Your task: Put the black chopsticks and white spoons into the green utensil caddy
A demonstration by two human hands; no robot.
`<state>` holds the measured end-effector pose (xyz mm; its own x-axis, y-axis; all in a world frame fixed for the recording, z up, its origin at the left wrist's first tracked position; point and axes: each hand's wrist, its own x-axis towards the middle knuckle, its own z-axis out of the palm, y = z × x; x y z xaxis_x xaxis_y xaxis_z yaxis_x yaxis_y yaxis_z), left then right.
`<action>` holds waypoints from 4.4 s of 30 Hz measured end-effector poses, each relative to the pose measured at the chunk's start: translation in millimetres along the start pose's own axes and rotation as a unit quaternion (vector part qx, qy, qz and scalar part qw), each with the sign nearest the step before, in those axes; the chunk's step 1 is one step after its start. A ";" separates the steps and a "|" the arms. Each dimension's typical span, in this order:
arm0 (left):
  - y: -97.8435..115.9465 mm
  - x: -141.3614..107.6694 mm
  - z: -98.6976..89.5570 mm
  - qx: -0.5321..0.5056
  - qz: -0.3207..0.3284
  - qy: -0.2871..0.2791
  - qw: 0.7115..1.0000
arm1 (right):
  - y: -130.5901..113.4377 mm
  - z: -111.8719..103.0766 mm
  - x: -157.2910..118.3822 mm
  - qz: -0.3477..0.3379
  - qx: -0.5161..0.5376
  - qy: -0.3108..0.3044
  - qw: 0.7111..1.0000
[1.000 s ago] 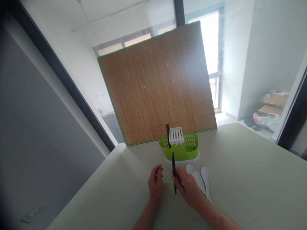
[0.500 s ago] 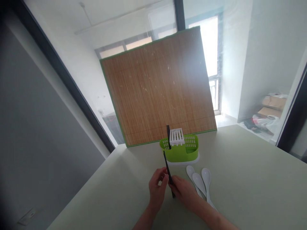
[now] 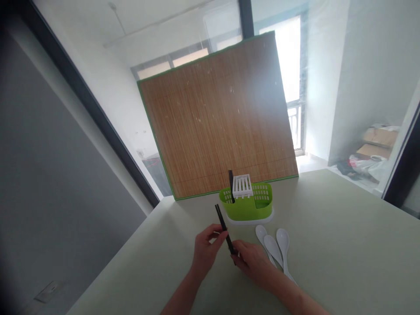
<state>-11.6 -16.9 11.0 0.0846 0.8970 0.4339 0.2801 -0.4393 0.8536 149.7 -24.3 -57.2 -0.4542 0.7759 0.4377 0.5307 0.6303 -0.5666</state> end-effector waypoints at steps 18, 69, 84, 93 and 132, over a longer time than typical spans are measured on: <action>-4.7 191.0 -7.1 0.120 0.009 0.112 0.986 | 0.9 5.4 -3.2 -0.071 -0.118 -0.029 0.990; -81.4 13.8 18.0 0.025 -0.091 0.186 0.978 | 50.5 -56.3 0.2 0.215 -0.282 0.008 0.935; -85.5 -17.5 47.8 0.003 -0.099 0.046 0.994 | 61.2 -45.5 6.8 0.245 -0.230 0.037 0.941; -45.5 -16.3 51.1 -0.010 -0.043 0.030 0.999 | 30.9 -44.2 6.0 0.119 0.043 0.247 0.961; -55.8 176.4 1.6 0.331 -0.013 0.108 0.937 | 82.4 -73.1 -0.6 0.221 -0.195 -0.087 0.951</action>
<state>-10.7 165.9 39.4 -0.1061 0.8448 0.5245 0.8178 -0.2259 0.5293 246.1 29.0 -53.1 -0.2187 0.9729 0.0747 0.9075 0.2310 -0.3508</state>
